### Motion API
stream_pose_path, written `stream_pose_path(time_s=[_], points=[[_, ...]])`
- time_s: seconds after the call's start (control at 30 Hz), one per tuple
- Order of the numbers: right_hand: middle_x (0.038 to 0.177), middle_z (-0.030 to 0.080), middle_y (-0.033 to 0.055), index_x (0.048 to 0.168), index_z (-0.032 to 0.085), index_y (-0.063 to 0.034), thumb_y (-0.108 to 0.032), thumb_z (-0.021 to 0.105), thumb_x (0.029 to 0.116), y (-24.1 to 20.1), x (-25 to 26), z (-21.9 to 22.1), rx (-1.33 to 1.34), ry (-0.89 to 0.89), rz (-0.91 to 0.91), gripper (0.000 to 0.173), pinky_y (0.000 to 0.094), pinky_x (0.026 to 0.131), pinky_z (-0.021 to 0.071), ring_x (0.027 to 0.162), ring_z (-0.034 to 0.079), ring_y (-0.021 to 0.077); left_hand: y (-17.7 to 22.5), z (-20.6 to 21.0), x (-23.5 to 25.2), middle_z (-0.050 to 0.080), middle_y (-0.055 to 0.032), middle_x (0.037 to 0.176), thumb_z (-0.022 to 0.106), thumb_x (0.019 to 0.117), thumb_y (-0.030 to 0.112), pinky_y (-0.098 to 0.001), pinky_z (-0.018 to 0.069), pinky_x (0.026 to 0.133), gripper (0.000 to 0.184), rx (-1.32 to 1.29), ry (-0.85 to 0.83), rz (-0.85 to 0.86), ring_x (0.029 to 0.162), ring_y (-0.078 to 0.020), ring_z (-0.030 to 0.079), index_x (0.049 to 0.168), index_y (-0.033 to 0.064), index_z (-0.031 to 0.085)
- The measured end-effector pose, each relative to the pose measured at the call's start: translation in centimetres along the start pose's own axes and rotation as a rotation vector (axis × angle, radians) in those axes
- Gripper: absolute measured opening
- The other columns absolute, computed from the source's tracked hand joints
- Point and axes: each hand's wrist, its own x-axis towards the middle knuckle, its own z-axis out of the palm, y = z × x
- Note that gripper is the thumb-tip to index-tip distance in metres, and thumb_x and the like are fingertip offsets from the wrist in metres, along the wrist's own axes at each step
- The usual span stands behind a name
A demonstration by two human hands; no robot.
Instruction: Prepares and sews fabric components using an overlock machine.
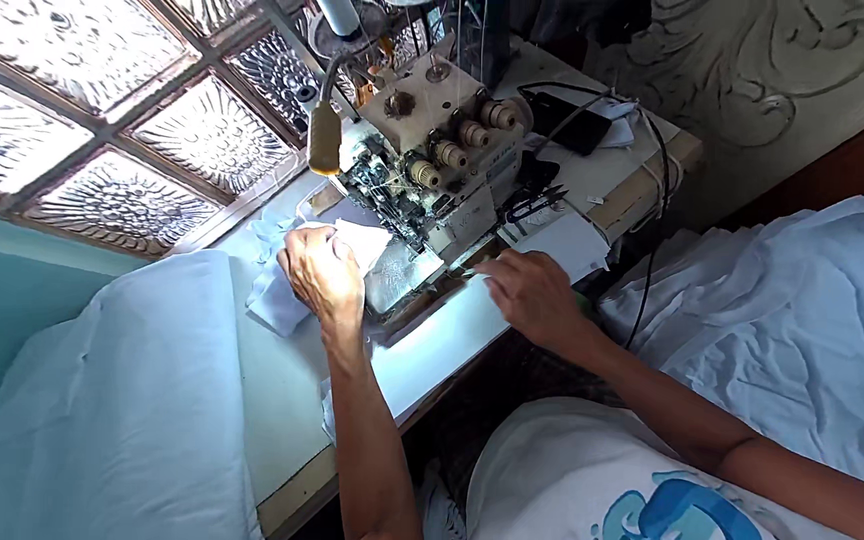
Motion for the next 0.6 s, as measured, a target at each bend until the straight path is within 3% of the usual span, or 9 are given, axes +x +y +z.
stream_pose_path(time_s=[0.13,0.23,0.33,0.4,0.43,0.5,0.6], points=[[0.116,0.066,0.0250,0.124,0.070,-0.0025,-0.011,0.061,0.1014,4.9,-1.6,-3.3,-0.036,-0.001,0.278,0.026,0.0608,0.083,0.0541,0.099,0.068,0.0432,-3.5,-0.7,-3.6,0.046,-0.0283,0.150,0.047,0.1063,0.025,-0.0684,0.0368,0.107,0.043,0.061,-0.055,-0.059,0.136,-0.0502,0.045,0.138,-0.0015,0.058],[0.129,0.060,0.0270,0.131,0.065,-0.0022,-0.019,0.061,0.1029,8.7,-2.4,-4.7,-0.054,0.039,0.451,0.033,0.0668,0.086,0.0502,0.109,0.063,0.0481,-5.1,-2.1,-6.2,0.042,-0.0342,0.151,0.061,0.0985,0.015,-0.0717,0.0324,0.108,0.048,0.039,-0.132,-0.152,0.138,-0.0556,0.040,0.141,-0.0052,0.055],[0.120,0.065,0.0272,0.125,0.067,-0.0004,-0.031,0.068,0.1000,11.2,-2.3,-4.8,-0.003,0.028,0.552,0.040,0.0679,0.083,0.0487,0.104,0.064,0.0484,-5.5,-4.2,-9.2,0.049,-0.0360,0.143,0.067,0.0945,0.009,-0.0635,0.0371,0.109,0.044,-0.013,-0.130,-0.215,0.131,-0.0535,0.048,0.134,-0.0092,0.059],[0.107,0.068,0.0258,0.115,0.070,0.0010,-0.033,0.070,0.0990,12.1,-2.1,-4.2,0.050,0.011,0.576,0.037,0.0673,0.081,0.0484,0.099,0.065,0.0463,-5.4,-5.8,-11.2,0.057,-0.0352,0.131,0.067,0.0949,0.007,-0.0565,0.0484,0.098,0.035,-0.062,-0.122,-0.219,0.117,-0.0477,0.059,0.124,-0.0108,0.064],[0.103,0.068,0.0246,0.111,0.071,0.0007,-0.030,0.069,0.0996,12.3,-1.9,-3.9,0.065,0.015,0.572,0.033,0.0667,0.080,0.0482,0.097,0.066,0.0449,-5.4,-6.4,-12.2,0.061,-0.0334,0.122,0.067,0.0951,0.006,-0.0507,0.0540,0.089,0.028,-0.089,-0.111,-0.201,0.105,-0.0424,0.065,0.118,-0.0110,0.067],[0.098,0.068,0.0244,0.105,0.072,0.0008,-0.020,0.066,0.1001,12.1,-1.5,-3.7,0.057,0.027,0.560,0.022,0.0666,0.077,0.0479,0.093,0.066,0.0448,-5.6,-7.4,-14.0,0.066,-0.0265,0.101,0.065,0.0935,0.003,-0.0383,0.0551,0.073,0.017,-0.168,-0.123,-0.117,0.082,-0.0286,0.066,0.102,-0.0108,0.070],[0.095,0.069,0.0240,0.100,0.072,0.0005,-0.011,0.064,0.0976,11.6,-1.0,-3.8,0.011,0.015,0.564,0.015,0.0666,0.071,0.0480,0.090,0.066,0.0456,-6.0,-8.1,-15.8,0.069,-0.0166,0.092,0.066,0.0888,0.003,-0.0248,0.0557,0.069,0.013,-0.280,-0.254,-0.011,0.077,-0.0143,0.066,0.092,-0.0064,0.073]])
